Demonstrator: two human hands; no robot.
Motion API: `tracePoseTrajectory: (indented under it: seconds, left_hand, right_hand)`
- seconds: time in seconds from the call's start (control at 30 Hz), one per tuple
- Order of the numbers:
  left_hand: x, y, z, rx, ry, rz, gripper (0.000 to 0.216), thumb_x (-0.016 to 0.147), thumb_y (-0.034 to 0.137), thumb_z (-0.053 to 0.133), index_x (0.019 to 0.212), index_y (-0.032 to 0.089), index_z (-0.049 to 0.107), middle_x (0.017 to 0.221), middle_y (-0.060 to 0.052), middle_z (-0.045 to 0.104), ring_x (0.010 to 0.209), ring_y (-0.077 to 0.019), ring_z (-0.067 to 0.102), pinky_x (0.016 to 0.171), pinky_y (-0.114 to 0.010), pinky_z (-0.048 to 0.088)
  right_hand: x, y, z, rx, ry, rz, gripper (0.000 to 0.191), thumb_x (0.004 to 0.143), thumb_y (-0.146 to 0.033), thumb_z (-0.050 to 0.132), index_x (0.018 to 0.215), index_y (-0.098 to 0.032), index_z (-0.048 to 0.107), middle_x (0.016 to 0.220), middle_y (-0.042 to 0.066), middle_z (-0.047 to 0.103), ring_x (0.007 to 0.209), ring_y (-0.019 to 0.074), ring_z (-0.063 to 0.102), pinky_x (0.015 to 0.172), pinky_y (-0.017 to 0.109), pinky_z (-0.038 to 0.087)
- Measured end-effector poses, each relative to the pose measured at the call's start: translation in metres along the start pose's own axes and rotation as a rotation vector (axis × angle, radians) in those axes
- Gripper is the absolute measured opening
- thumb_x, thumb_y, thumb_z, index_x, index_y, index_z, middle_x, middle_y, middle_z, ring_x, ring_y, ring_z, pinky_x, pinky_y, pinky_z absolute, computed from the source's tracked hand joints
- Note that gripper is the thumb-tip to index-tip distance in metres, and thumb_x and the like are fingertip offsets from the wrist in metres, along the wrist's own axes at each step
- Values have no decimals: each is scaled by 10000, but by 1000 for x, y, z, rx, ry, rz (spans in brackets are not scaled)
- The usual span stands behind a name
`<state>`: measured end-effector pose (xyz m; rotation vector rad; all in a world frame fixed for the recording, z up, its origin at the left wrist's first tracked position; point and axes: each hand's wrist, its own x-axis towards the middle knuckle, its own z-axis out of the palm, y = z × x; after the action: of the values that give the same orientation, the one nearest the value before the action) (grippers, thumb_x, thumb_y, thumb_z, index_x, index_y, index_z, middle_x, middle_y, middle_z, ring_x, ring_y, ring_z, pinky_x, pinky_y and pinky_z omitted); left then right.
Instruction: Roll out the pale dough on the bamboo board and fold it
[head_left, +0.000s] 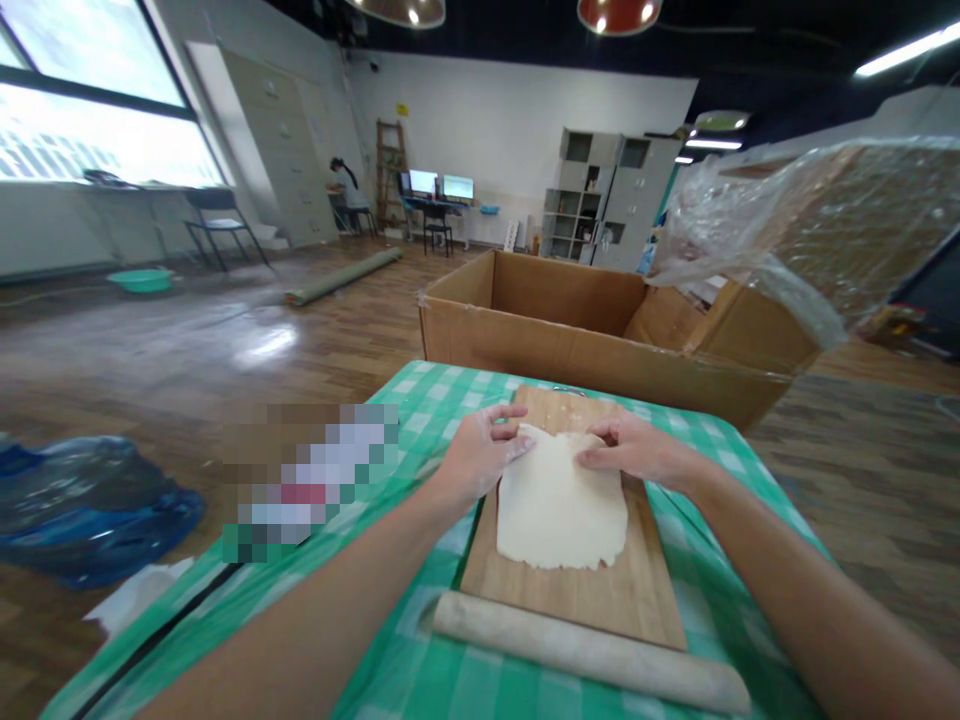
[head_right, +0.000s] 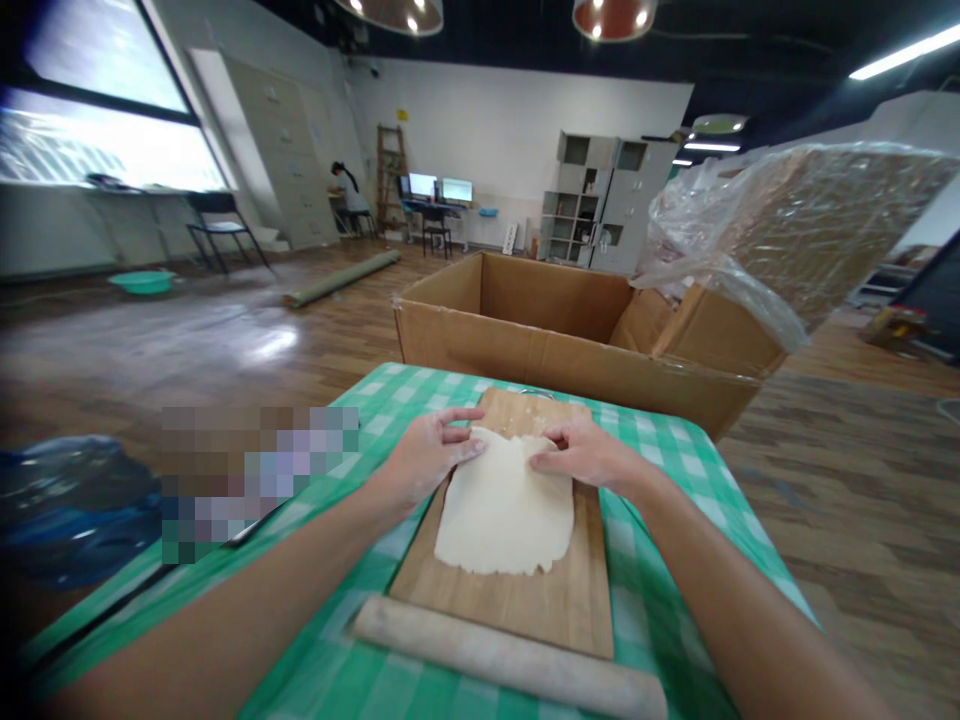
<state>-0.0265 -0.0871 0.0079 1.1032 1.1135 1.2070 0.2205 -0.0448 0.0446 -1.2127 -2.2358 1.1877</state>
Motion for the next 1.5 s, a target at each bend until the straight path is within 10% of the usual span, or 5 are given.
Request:
tracePoseTrajectory:
  seconds: [0.17, 0.63, 0.9, 1.5]
  left_hand:
    - [-6, 7, 3, 107, -100, 29, 348, 776, 285, 829, 1075, 139, 726, 893, -80, 768, 723, -152, 689, 621, -235, 483]
    - [2, 6, -6, 248, -142, 162, 305, 761, 160, 809, 1045, 147, 698, 894, -52, 773, 800, -156, 730, 752, -264, 556]
    - [-1, 18, -15, 756, -104, 363, 99, 798, 156, 781, 892, 186, 767, 841, -16, 786, 768, -167, 736, 739, -277, 559]
    - [-6, 28, -28, 940, -355, 555, 379, 759, -4, 588, 1002, 205, 791, 924, -6, 808, 853, -163, 757, 804, -262, 555]
  right_hand:
    - [-4, -7, -4, -58, -158, -72, 313, 832, -458, 694, 680, -191, 638, 629, -54, 491, 585, 111, 393, 513, 247, 247]
    - [12, -4, 26, -317, 91, -218, 205, 884, -351, 673, 904, -190, 798, 836, 34, 769, 725, 178, 643, 628, 283, 422]
    - [16, -4, 40, -450, 222, -357, 128, 908, -253, 682, 891, -214, 803, 904, 38, 789, 834, 200, 694, 762, 311, 474]
    - [13, -3, 52, -580, 209, -559, 207, 949, -152, 624, 1025, -212, 807, 963, 70, 742, 892, 196, 659, 811, 309, 472]
